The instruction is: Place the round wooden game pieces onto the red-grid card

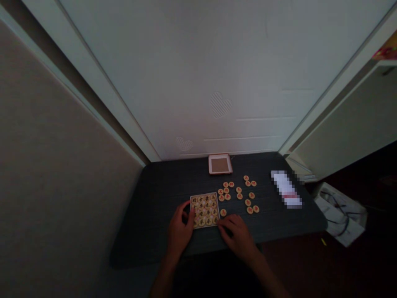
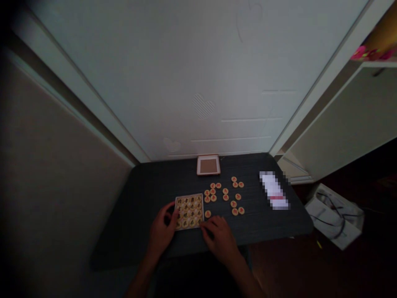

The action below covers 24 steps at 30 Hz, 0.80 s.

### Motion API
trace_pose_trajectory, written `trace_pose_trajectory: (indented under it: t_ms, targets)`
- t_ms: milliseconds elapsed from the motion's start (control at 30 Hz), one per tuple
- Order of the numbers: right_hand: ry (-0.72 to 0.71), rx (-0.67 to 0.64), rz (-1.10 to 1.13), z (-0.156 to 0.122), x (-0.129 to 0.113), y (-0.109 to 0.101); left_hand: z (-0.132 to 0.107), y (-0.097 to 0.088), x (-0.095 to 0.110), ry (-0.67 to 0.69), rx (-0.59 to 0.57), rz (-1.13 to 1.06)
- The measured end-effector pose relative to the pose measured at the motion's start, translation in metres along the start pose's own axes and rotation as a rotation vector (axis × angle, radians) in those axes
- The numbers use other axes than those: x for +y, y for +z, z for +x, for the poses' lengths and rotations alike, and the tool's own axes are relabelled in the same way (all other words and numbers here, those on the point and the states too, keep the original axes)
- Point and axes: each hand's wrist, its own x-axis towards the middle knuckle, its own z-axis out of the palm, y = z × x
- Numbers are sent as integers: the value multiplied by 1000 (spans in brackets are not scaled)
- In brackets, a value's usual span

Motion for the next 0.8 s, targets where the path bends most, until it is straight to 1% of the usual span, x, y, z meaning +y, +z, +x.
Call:
trace_pose_trajectory:
  t_ms: [67,167,267,367,467,533,567,633,700,800]
  targets:
    - [3,1,21,-1,-1,0,0,-1,1,16,1,-21]
    - [27,36,86,-3,-2,-4,-1,-2,2,38,23,-55]
    - [49,94,93,2,4,-17,-2,-3,-1,32,45,-87]
    - [57,123,-18,23,22,-39,-3,-3,-5,17,64,-101]
    - [93,137,-123,56,45,-61,-3,-3,-8,3,55,-112]
    - [119,93,-188,80,57,-70,-4,-3,-9,-8,41,-122]
    - [118,43,-211,91,62,-72,-4,-3,-10,-14,34,-127]
    - [112,-107,-233,108,68,-73,-4,-2,-11,-29,35,-133]
    - [114,-197,-234,120,72,-70,-5,-2,-12,-46,46,-134]
    - [116,-250,-234,128,78,-62,-5,-1,-12,-69,64,-127]
